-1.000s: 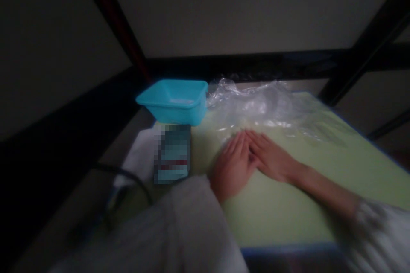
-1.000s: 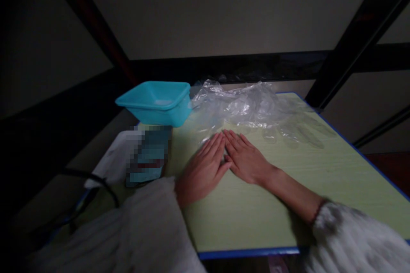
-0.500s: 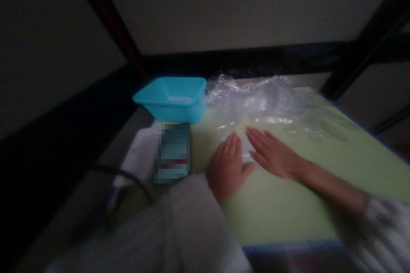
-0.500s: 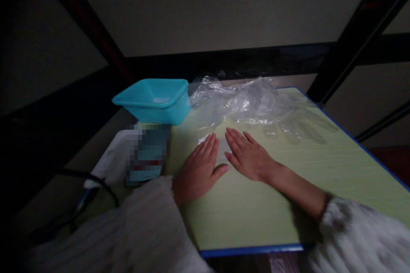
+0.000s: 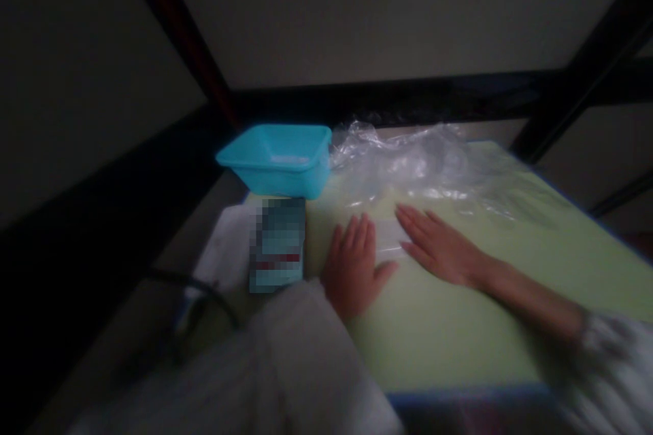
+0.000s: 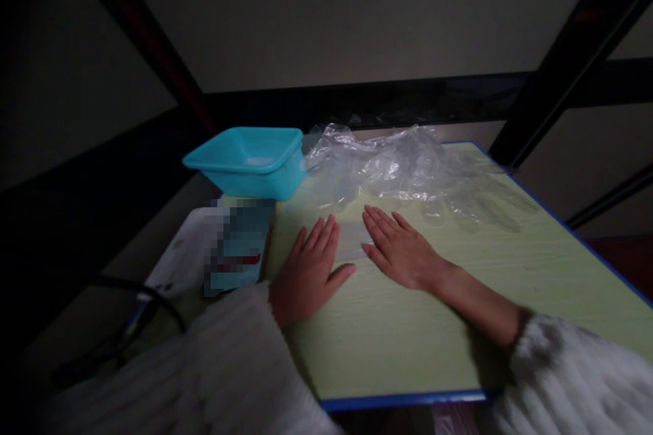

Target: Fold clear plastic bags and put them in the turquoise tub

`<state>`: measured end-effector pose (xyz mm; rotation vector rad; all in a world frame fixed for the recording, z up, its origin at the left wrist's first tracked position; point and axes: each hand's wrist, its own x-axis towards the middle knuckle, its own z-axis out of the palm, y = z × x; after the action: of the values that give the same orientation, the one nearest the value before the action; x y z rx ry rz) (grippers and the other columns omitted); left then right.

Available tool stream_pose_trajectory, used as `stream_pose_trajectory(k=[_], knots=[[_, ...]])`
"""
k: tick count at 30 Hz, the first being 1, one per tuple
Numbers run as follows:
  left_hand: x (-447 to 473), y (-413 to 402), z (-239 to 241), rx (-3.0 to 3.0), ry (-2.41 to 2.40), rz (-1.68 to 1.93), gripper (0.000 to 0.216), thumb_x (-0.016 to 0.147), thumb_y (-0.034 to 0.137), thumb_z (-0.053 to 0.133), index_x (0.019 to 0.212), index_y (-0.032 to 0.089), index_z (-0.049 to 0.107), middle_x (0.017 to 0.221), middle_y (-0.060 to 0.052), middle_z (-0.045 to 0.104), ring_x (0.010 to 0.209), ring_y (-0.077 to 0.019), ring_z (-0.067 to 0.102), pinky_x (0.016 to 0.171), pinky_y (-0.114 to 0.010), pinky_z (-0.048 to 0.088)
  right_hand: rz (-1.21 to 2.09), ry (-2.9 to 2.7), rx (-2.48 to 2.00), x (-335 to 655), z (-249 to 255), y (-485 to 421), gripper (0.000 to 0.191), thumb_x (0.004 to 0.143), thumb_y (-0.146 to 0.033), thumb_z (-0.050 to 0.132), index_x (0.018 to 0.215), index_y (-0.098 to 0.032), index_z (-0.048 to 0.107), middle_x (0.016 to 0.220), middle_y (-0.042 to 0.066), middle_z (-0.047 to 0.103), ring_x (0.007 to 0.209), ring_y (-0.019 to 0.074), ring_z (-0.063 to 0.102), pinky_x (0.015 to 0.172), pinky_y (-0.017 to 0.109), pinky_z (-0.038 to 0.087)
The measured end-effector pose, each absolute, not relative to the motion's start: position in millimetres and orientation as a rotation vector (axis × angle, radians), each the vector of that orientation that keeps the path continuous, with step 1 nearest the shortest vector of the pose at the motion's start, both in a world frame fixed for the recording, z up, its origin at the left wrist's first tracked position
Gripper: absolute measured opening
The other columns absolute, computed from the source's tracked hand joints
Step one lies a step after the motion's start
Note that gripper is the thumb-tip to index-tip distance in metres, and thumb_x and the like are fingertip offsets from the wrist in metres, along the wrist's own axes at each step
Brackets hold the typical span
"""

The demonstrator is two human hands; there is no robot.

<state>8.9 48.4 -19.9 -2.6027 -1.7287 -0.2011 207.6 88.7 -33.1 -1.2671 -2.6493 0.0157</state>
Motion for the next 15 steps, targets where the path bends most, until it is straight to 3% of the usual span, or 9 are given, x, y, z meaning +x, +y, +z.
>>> stream_pose_trajectory(k=[5, 9, 15], knots=[[7.6, 48.8, -17.8, -2.595, -1.737, -0.271, 0.066, 0.087, 0.042, 0.051, 0.138, 0.004, 0.035, 0.150, -0.022, 0.025, 0.139, -0.0351, 0.024, 0.109, -0.061, 0.023, 0.381, -2.452, -1.221, 212.4, -15.9, 95.9, 0.053, 0.097, -0.042, 0.024, 0.140, -0.017, 0.039, 0.142, 0.012, 0.045, 0.129, 0.0251, 0.044, 0.107, 0.046, 0.035], [6.2, 46.1, -14.2, -2.585, -1.736, -0.334, 0.063, 0.084, 0.031, 0.052, 0.139, 0.007, 0.034, 0.151, -0.019, 0.025, 0.141, -0.0337, 0.021, 0.110, -0.061, 0.019, 0.630, -2.223, -1.198, 217.6, -1.5, 102.3, 0.045, 0.097, -0.041, 0.027, 0.125, -0.016, 0.053, 0.113, 0.011, 0.066, 0.101, 0.0250, 0.062, 0.086, 0.041, 0.049], [1.7, 42.9, -13.9, -2.573, -1.729, -0.438, 0.060, 0.082, 0.022, 0.048, 0.139, 0.011, 0.034, 0.150, -0.016, 0.031, 0.140, -0.0316, 0.025, 0.110, -0.063, 0.017, 0.751, -2.128, -1.250, 223.1, 4.8, 102.2, 0.039, 0.096, -0.038, 0.031, 0.115, -0.015, 0.055, 0.082, 0.007, 0.067, 0.075, 0.0210, 0.062, 0.067, 0.035, 0.049]])
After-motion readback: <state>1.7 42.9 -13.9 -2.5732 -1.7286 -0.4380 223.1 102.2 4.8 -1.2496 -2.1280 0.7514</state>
